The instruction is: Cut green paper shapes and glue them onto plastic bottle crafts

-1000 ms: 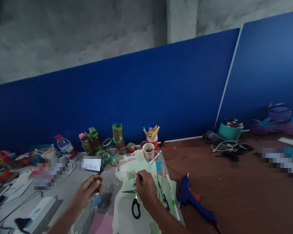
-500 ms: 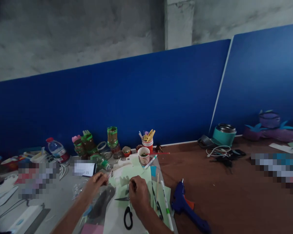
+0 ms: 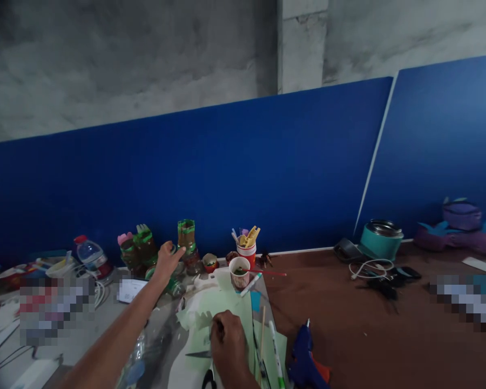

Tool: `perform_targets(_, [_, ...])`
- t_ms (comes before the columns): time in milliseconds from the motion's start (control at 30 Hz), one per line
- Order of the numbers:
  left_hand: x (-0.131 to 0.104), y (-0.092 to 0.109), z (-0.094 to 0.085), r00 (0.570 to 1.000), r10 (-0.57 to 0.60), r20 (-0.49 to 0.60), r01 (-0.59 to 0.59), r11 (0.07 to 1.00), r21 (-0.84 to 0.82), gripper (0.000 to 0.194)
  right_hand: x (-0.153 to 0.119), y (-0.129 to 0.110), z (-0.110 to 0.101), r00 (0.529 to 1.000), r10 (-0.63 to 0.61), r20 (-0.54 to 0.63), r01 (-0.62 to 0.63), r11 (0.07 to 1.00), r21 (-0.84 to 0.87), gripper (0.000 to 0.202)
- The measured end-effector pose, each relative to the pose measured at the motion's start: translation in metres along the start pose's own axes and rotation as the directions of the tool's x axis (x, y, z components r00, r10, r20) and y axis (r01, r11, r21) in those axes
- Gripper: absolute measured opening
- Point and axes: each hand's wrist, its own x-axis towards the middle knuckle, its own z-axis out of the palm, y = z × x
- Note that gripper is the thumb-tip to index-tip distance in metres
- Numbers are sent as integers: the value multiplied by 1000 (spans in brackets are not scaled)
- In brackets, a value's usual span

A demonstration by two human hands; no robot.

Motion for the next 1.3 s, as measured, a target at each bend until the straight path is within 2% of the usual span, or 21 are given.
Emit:
perform_targets(100, [16,15,5,1000,1,0,-1,997,72,82,0,-1,0,1000,-23,6,23,999,-26,15])
perform_targets(167, [22,25,9,1000,14,2,-14,995,104,85,0,-1,1,999,-42,-11,42,999,-31,16])
perform_targets(267, [27,36,14,1000,28,-5,-27,992,121,82,0,2,2,997,-62,-43,60,998,-32,15])
perform_targets(367, [27,44,14,1000,21,-5,-21,995,98,72,0,6,4,996,-87,-23,86,996,-25,13])
perform_targets(467, [21,54,2,1000,28,-15,-27,999,46,66,0,8,5,995,-97,-34,97,995,-6,13])
perform_targets(533, [10,59,-12,998,55,-8,-55,998,-6,63,0,6,6,995,-76,-64,76,997,9,14])
perform_targets(600, [-11,60,-26,988,145,55,-137,982,-131,59,-1,4,5,997,-49,-66,51,998,30,14])
perform_targets(667, [-37,56,-38,953,250,169,-190,932,-310,56,-1,2,4,998,-22,-53,25,998,59,16])
perform_targets(700, [-51,52,-42,940,261,220,-165,912,-376,53,0,2,2,999,-13,-46,17,997,81,17])
perform_targets(833, [-103,25,-49,949,124,289,40,864,-503,53,3,2,-3,997,79,-27,-73,979,189,23])
perform_targets(933, [-130,2,-46,928,43,370,171,834,-525,59,6,0,-8,989,144,-37,-132,962,238,25])
perform_targets(1167, [-164,-36,-30,852,83,518,295,740,-604,58,12,-15,-22,993,106,-54,-92,972,217,20])
perform_targets(1300, [-173,-44,-22,840,71,539,342,702,-625,56,12,-22,-28,994,100,-44,-88,972,219,18])
